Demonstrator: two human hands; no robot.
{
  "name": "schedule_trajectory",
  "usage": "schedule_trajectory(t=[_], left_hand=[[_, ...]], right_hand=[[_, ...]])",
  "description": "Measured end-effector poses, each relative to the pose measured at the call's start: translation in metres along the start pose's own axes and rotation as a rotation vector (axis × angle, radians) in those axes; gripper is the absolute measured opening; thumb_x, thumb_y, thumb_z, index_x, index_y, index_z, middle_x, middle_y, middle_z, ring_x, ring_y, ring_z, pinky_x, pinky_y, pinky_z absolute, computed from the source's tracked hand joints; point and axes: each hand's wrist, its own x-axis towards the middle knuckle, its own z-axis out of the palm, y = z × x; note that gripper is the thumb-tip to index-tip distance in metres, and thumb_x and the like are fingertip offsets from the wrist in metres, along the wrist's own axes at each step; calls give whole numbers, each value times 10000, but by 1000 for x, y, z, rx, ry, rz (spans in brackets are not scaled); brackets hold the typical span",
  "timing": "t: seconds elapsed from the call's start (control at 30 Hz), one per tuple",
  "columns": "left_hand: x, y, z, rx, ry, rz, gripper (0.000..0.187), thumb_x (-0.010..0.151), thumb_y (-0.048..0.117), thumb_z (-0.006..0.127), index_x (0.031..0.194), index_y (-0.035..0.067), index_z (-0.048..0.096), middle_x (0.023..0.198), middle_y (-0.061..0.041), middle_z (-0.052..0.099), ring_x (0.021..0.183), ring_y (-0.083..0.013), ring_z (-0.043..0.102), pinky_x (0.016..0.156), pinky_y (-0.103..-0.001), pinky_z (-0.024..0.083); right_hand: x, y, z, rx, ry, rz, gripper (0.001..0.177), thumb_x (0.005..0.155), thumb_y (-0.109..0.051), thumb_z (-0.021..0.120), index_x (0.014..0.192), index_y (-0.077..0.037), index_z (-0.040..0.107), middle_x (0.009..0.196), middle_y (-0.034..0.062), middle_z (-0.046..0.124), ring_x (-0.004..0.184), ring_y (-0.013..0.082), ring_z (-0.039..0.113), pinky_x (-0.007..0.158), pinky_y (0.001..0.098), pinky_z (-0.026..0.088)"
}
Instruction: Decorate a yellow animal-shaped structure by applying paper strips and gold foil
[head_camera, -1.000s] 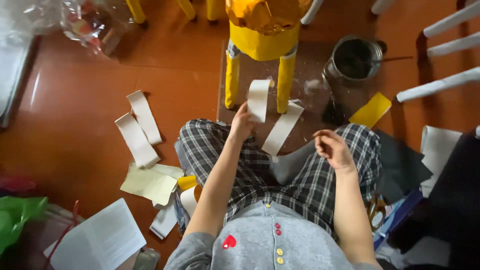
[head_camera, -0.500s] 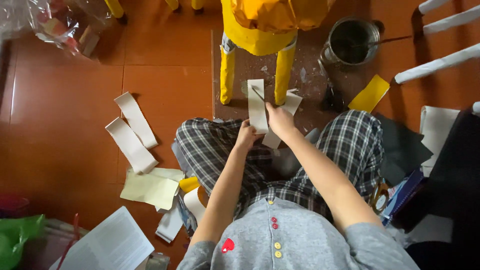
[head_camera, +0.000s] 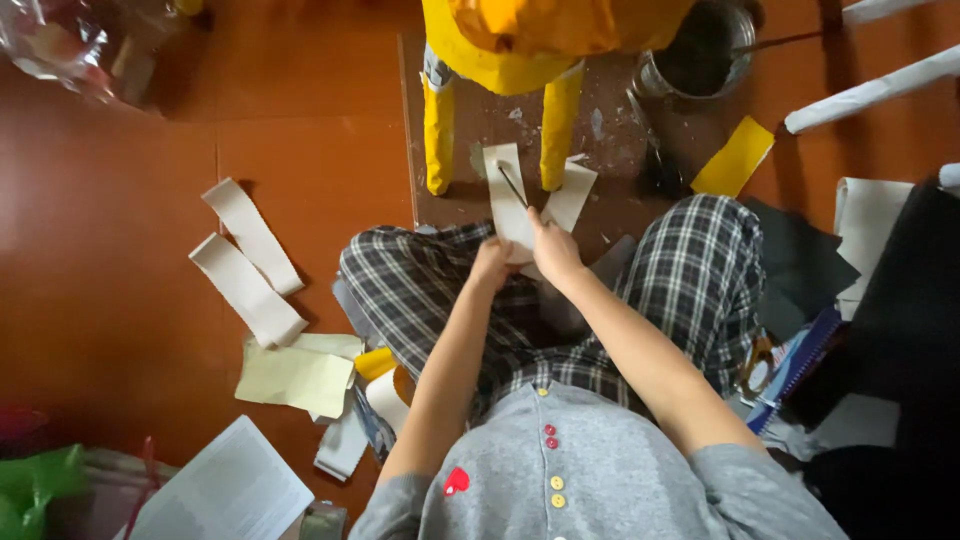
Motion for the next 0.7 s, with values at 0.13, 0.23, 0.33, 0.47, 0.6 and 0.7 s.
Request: schedule_trajectory(t=[0.13, 0.23, 0.33, 0.47, 0.6, 0.7], left_hand=[[-63, 44, 19, -144, -19, -31, 554, 940, 119, 608, 1374, -134, 374, 1332, -373, 411, 1097, -577, 519, 732, -705, 508], [-66, 49, 23, -121, -18, -54, 558, 965, 121, 569, 1394, -137, 322, 1380, -378, 358, 1152, -597, 471, 765, -712, 501], [-75, 64, 34, -81, 2, -97, 576, 969, 131, 553, 1391, -173, 307, 1398, -391, 330, 1210, -601, 416, 812, -706, 485], [-66, 55, 33, -100, 33, -122, 569, 936, 108, 601, 1380, -145, 351, 1328, -377, 412, 1112, -580, 511, 769, -704, 501], [-69, 64, 33, -139, 20, -156, 561, 932, 101, 572, 1370, -159, 337, 1298, -409, 408, 1078, -656, 483, 765, -715, 487], [-41, 41, 19, -159, -24, -140, 516, 925, 69, 566, 1327, -192, 373, 1268, -413, 427, 1107, -617, 491, 768, -714, 508]], right_hand=[[-1, -15, -21, 11, 30, -33, 646, 838, 110, 546, 1449, 21, 355, 914, 286, 644, 784, 389, 705, 664, 477, 597], [-10, -8, -9, 0, 3, 73, 630, 884, 67, 465, 1481, -3, 279, 898, 270, 623, 791, 413, 697, 694, 524, 580], [-29, -18, -22, 40, -70, 86, 596, 904, 28, 452, 1483, -46, 328, 922, 288, 642, 832, 431, 697, 703, 551, 573], [-14, -16, -19, 29, -1, -9, 591, 911, 32, 488, 1480, -47, 349, 853, 239, 662, 744, 357, 708, 657, 472, 598], [5, 0, -15, 143, -57, 145, 612, 944, -56, 412, 1520, -145, 223, 936, 277, 655, 851, 415, 685, 799, 563, 529], [-46, -10, -33, -28, -108, 117, 582, 930, -2, 460, 1492, -51, 319, 878, 298, 681, 754, 361, 710, 702, 486, 575]])
